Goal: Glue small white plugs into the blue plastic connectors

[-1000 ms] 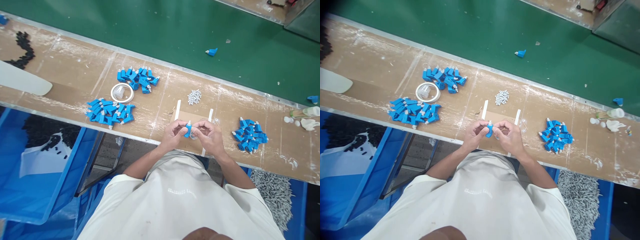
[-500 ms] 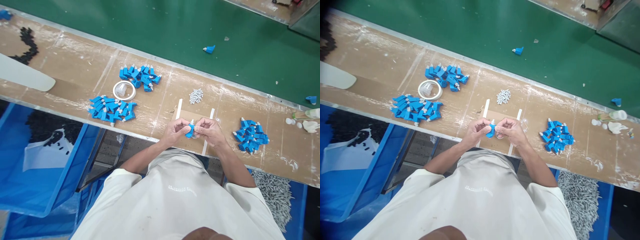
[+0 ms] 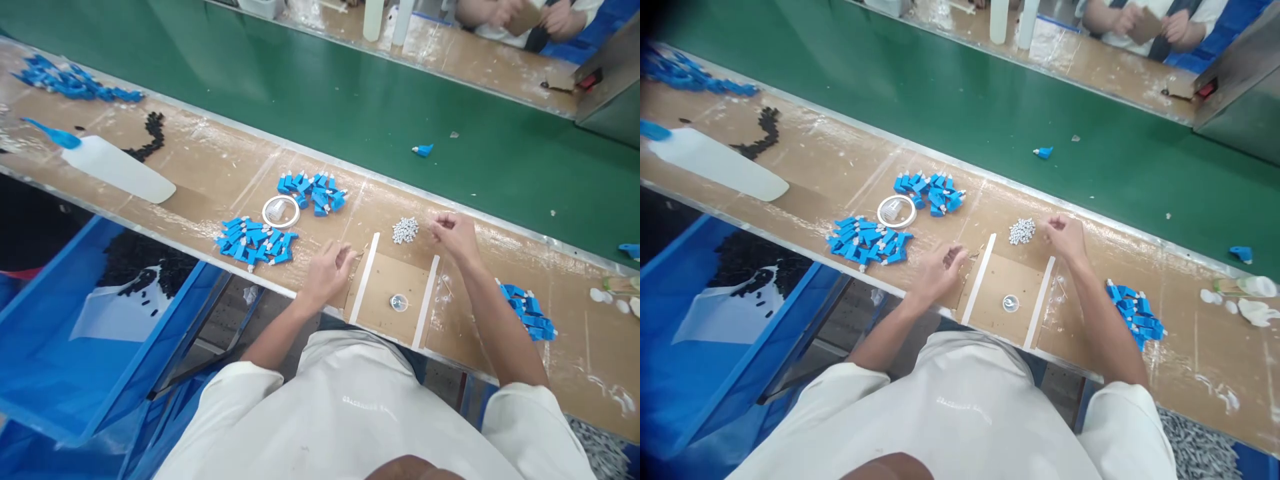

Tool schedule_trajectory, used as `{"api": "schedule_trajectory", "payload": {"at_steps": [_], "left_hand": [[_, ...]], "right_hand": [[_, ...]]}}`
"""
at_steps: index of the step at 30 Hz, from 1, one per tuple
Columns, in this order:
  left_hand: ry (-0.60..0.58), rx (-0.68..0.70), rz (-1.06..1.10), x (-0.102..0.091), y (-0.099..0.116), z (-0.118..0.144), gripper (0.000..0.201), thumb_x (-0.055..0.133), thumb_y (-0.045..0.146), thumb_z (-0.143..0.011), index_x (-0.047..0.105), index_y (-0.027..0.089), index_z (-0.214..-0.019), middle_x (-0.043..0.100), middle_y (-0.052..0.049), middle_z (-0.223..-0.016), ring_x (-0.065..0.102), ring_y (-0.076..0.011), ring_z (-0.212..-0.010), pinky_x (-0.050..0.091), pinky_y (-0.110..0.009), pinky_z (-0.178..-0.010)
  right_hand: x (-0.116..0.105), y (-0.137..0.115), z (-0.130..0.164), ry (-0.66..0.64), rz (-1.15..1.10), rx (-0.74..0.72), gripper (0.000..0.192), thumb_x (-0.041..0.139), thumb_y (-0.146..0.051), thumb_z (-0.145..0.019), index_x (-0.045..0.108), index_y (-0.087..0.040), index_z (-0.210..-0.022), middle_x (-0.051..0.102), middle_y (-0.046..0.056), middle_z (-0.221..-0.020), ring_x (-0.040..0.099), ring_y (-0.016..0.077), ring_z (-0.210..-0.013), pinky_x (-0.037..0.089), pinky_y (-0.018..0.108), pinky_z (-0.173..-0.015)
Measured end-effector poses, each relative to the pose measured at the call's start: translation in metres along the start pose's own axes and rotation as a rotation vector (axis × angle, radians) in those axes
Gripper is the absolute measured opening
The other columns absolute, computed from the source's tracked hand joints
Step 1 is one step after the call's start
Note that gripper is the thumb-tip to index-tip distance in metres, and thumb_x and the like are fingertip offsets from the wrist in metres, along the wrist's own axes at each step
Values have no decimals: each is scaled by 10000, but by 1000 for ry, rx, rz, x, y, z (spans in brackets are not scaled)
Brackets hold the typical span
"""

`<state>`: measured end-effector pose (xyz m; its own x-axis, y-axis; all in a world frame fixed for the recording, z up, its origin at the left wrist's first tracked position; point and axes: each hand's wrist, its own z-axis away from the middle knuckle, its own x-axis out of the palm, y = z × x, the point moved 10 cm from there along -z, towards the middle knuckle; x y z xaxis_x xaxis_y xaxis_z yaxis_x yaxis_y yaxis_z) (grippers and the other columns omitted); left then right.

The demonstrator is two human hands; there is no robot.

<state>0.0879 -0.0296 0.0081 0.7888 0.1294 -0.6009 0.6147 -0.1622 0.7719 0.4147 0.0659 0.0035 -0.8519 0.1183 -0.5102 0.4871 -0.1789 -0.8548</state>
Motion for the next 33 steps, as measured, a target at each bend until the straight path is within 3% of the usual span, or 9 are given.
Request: {"api": "schedule_trajectory", "payload": {"at_steps": [3, 7, 11, 15, 20, 22, 25, 28, 33], "left_hand": [[-63, -109, 109, 21, -10, 20, 242, 559, 361, -966, 721, 193, -1027, 734, -66, -913, 677, -184, -779, 522, -306, -737], [-32, -129, 141, 26, -18, 28, 245, 539, 355, -961, 729, 199, -962, 739, -56, -863, 673, -186, -738, 532, -323, -722], [-50, -79, 167, 28, -15, 25, 238, 537, 348, -968, 723, 202, -949, 746, -52, -873, 679, -182, -743, 540, -318, -707], [-19, -24, 198, 21, -3, 13, 256, 498, 334, -1005, 716, 202, -984, 762, -61, -934, 711, -190, -854, 569, -317, -750], [-212, 376, -108, 41, 59, -32, 305, 497, 233, -995, 702, 219, -1220, 725, -105, -1226, 644, -245, -1214, 490, -442, -1104], [-309, 485, -302, 57, 65, -54, 344, 519, 149, -940, 716, 166, -1222, 663, -167, -1362, 545, -309, -1370, 374, -528, -1208], [-378, 445, -522, 64, 37, -84, 400, 477, 46, -883, 730, 55, -1193, 667, -248, -1330, 499, -363, -1426, 312, -560, -1235], [-329, 368, -590, 48, 12, -98, 450, 443, 10, -860, 725, 48, -1209, 666, -263, -1336, 474, -380, -1450, 302, -593, -1225], [-225, 315, -287, 27, 34, -73, 453, 459, 78, -893, 669, 58, -1294, 594, -258, -1444, 462, -357, -1464, 316, -548, -1229]], "right_hand": [[-18, -10, -80, 171, 401, -24, 240, 670, -285, -828, 688, -142, -1019, 714, 119, -962, 697, 248, -865, 587, 407, -824], [-13, -34, -155, 202, 650, -54, 555, 660, -231, -845, 549, -145, -1382, 535, 228, -1400, 612, 352, -1209, 494, 527, -1032], [22, -51, -196, 112, 782, -119, 650, 603, -350, -943, 389, -226, -1544, 441, 231, -1471, 532, 371, -1289, 473, 556, -1033], [59, -63, -213, 18, 891, -256, 419, 458, -359, -1018, 533, -255, -1417, 457, 188, -1461, 486, 345, -1288, 480, 525, -1007], [67, -70, -202, 5, 849, -326, 308, 469, -279, -995, 644, -155, -1217, 547, 203, -1352, 541, 320, -1216, 485, 468, -997], [59, -76, -188, 49, 729, -347, 282, 520, -307, -970, 671, -144, -1143, 598, 198, -1278, 583, 305, -1145, 496, 459, -985], [38, -79, -160, 66, 353, -320, 301, 629, -434, -898, 708, -149, -956, 680, 127, -963, 649, 254, -907, 551, 432, -878], [23, -75, -118, -45, -21, -245, 366, 751, -498, -769, 728, -157, -899, 653, 41, -746, 635, 181, -681, 576, 390, -750], [2, -86, -20, -122, -129, -247, 403, 796, -404, -692, 773, -169, -1020, 720, 39, -819, 665, 184, -717, 588, 407, -781]]}}
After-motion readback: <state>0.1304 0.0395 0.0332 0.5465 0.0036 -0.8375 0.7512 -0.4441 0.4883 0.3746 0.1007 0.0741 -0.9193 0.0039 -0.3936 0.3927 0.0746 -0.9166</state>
